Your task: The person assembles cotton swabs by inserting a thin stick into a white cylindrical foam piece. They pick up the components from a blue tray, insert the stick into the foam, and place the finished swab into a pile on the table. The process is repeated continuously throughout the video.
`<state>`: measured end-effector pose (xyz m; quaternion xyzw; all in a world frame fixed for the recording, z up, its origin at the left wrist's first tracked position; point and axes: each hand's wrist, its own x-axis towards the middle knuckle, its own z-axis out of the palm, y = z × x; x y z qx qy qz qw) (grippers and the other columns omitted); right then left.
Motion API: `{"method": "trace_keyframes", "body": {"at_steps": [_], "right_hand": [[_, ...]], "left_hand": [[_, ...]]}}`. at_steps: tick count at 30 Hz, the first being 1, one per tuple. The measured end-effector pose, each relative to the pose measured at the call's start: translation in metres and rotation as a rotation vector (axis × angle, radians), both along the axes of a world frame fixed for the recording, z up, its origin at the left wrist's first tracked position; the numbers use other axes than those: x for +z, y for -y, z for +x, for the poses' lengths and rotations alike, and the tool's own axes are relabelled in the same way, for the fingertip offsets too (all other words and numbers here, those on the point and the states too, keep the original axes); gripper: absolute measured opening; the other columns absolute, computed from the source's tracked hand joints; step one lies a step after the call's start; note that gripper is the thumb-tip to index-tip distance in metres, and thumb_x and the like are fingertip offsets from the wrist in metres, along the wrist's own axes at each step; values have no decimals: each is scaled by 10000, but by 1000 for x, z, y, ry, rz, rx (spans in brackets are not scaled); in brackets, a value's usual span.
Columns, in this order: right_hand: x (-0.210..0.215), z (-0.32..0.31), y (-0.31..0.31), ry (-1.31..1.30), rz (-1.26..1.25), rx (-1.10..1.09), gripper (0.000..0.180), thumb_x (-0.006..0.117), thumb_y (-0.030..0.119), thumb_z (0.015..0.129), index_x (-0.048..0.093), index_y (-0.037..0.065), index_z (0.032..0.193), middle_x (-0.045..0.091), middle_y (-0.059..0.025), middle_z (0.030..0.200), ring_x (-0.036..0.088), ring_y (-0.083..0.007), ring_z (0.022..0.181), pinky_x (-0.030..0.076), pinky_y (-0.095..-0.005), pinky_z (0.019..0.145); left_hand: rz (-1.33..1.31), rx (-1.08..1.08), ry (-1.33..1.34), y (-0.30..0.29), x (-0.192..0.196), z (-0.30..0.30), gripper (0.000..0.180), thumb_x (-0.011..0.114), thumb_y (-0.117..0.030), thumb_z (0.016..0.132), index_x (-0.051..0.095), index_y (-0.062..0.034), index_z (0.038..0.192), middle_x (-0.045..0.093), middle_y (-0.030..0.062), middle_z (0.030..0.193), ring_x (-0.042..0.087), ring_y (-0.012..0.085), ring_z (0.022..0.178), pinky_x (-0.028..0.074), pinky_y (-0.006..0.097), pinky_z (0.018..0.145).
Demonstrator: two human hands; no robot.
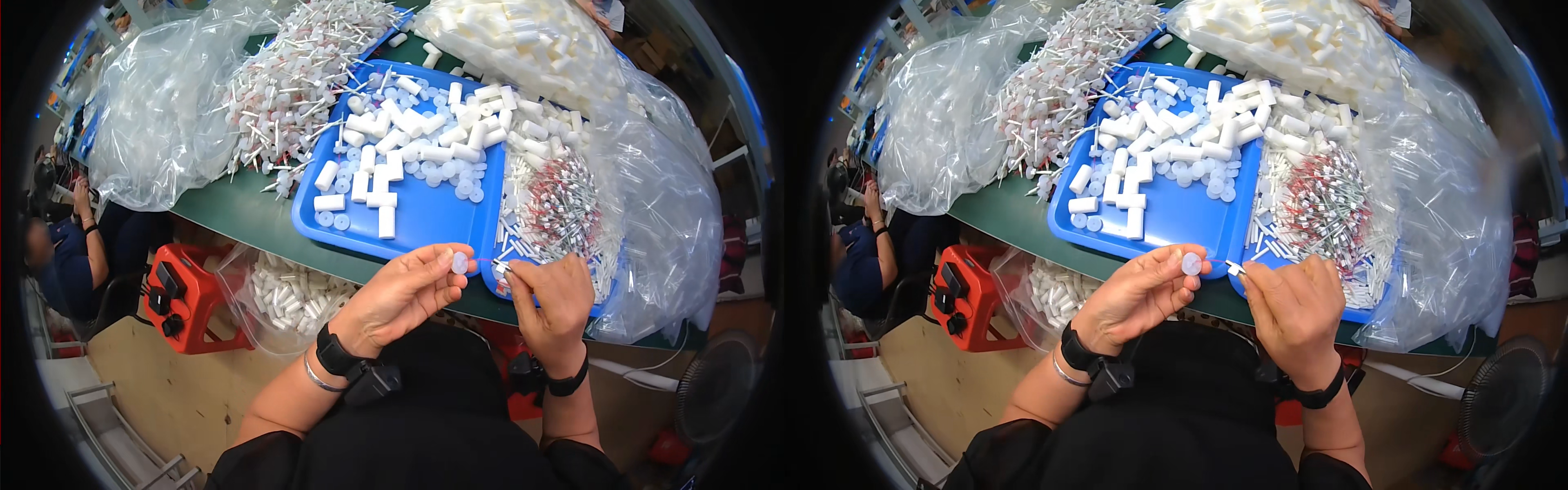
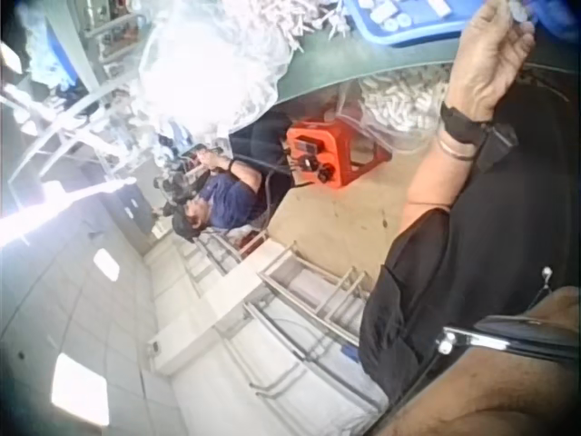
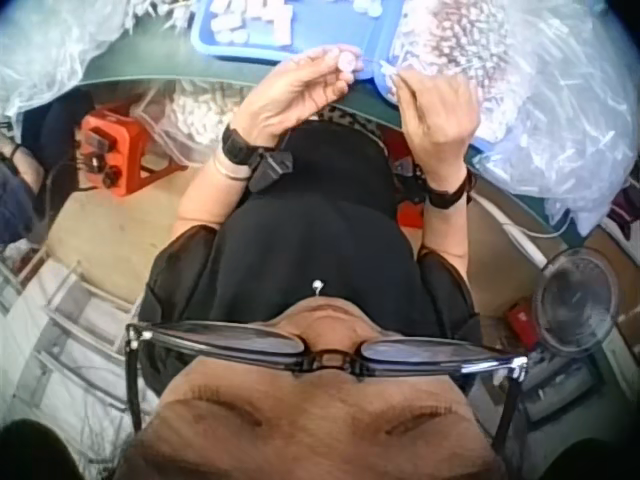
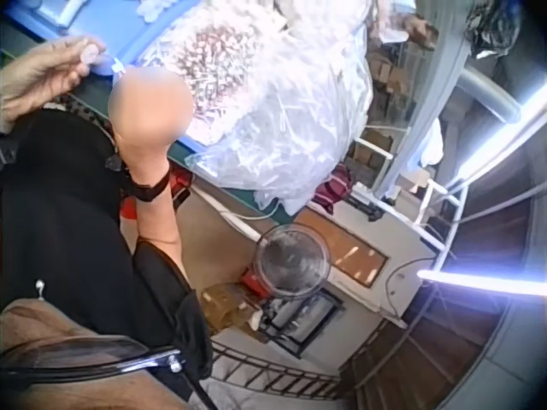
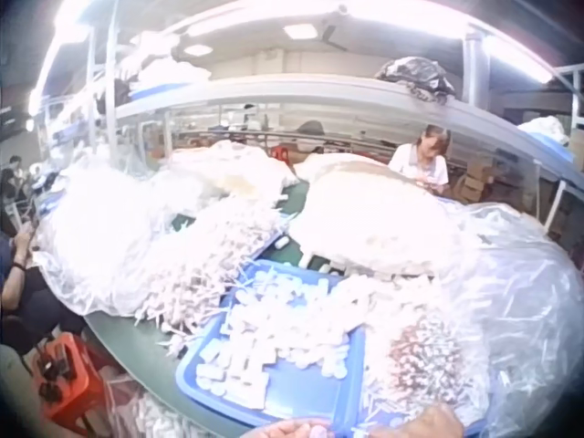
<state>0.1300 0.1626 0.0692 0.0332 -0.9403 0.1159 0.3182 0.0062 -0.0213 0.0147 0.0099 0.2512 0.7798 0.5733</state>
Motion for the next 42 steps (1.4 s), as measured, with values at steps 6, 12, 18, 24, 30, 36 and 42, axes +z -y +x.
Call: {"method": "trace_keyframes", "body": {"at_steps": [6, 12, 18, 24, 30, 36, 42], "right_hand": [[3, 3, 3, -37, 5, 10, 250, 811, 17, 729, 713, 72, 952, 562, -26, 695, 487, -225, 632, 351, -373, 585], [1, -2, 5, -9, 85, 5, 275, 816, 11, 696, 726, 65, 951, 554, -7, 691, 478, -216, 631, 358, -363, 582], [1, 1, 2, 15, 112, 40, 302, 819, 13, 675, 742, 66, 962, 528, 0, 691, 472, -205, 631, 361, -347, 570], [1, 4, -1, 14, 113, 57, 307, 811, 16, 680, 738, 67, 974, 526, 0, 695, 472, -201, 625, 363, -343, 562], [1, 3, 10, 109, 40, 66, 229, 785, -3, 754, 715, 33, 969, 599, -48, 710, 493, -251, 599, 361, -378, 570], [-13, 9, 28, 371, -996, -121, 98, 691, 78, 948, 687, -20, 948, 621, -22, 684, 583, -90, 617, 454, -240, 581], [-30, 10, 33, 309, -1220, -116, 150, 642, 106, 997, 685, -38, 993, 668, -21, 755, 594, -41, 665, 467, -194, 592]], "left_hand": [[-147, 112, -174, -1, -8, 11, 336, 569, -209, 1045, 572, 3, 1306, 670, 78, 1104, 666, 109, 911, 564, 235, 840], [-176, 149, -91, -2, 6, 15, 383, 514, -200, 1067, 532, 53, 1354, 658, 160, 1232, 700, 163, 1020, 582, 271, 940], [-163, 181, -59, -3, 6, 13, 359, 551, -168, 1047, 544, 58, 1326, 656, 168, 1241, 706, 161, 1014, 592, 244, 914], [-158, 179, -55, -6, 4, 14, 344, 601, -142, 1021, 564, 45, 1308, 679, 126, 1171, 707, 148, 985, 596, 235, 889], [-111, 66, -38, -9, 3, 21, 369, 652, -169, 997, 589, 22, 1307, 680, 52, 1022, 687, 122, 946, 585, 247, 861], [-34, 67, 10, -15, -11, 31, 376, 658, -196, 995, 598, 24, 1294, 664, 34, 950, 663, 103, 871, 583, 253, 826], [-42, 77, -38, -19, -12, 36, 386, 672, -215, 989, 604, 28, 1281, 641, 21, 899, 627, 86, 808, 564, 247, 778]]}}
